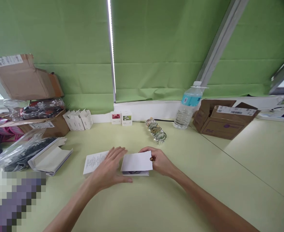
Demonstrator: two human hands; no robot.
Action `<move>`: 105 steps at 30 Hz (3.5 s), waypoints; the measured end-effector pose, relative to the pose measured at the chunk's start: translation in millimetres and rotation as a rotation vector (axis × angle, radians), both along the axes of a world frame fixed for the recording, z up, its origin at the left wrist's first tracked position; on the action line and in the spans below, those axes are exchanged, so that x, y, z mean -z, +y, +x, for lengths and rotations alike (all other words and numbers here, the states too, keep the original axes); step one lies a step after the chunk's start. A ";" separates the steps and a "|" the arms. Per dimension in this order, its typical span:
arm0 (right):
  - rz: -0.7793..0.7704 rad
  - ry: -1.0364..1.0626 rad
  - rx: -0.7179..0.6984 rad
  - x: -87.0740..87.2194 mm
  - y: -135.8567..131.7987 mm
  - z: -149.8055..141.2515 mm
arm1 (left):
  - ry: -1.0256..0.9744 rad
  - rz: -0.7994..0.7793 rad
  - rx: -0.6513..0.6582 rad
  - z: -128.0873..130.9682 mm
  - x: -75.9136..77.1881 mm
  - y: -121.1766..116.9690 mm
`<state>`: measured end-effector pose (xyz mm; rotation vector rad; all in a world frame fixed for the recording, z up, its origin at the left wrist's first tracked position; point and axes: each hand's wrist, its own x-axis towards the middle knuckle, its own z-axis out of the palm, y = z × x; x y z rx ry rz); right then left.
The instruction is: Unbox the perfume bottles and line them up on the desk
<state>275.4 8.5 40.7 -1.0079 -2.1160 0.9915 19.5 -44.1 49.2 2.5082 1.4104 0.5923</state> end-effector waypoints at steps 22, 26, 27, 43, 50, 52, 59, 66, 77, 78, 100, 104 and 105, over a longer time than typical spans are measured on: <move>0.229 -0.178 0.072 -14.7 3.2 9.9 | -0.229 -0.205 -0.133 22.0 -16.0 22.1; 0.317 -0.268 0.104 -23.1 2.6 11.2 | -0.158 -0.149 -0.264 20.1 -7.9 24.1; 0.347 -0.288 0.103 -26.4 2.4 10.6 | -0.146 -0.121 -0.292 20.1 -5.8 24.1; 0.418 -0.574 0.035 -81.0 12.5 -32.8 | 0.128 0.134 -0.502 14.0 9.1 26.5; 0.360 -0.541 -0.048 -84.0 -9.8 -31.6 | 0.132 0.378 -0.549 5.2 7.6 28.5; 0.365 -0.575 -0.069 -77.6 -13.4 -34.9 | 0.029 0.432 -0.496 8.2 3.5 23.9; 0.422 -0.692 -0.049 -70.6 -14.0 -44.6 | -0.235 0.223 -0.178 30.7 -0.9 -0.5; 0.305 -0.742 -0.073 -81.2 -14.4 -49.9 | -0.362 -0.123 -0.075 36.3 -5.3 -8.6; 0.149 -0.540 -0.031 -69.6 -16.5 -41.9 | -0.457 -0.205 -0.122 53.8 19.1 -6.2; 0.135 -0.513 -0.030 -67.3 -16.3 -39.9 | -0.457 -0.206 -0.121 53.1 18.8 -6.1; 0.058 -0.427 0.047 -57.0 -16.7 -7.0 | -0.416 -0.172 -0.086 47.7 16.8 -5.5; 0.012 -0.537 0.035 -39.0 -18.5 -0.7 | -0.413 -0.170 -0.086 46.7 15.7 -6.5; 0.025 -0.556 0.022 -34.9 -19.9 -1.2 | -0.407 -0.176 -0.093 46.3 16.1 -6.7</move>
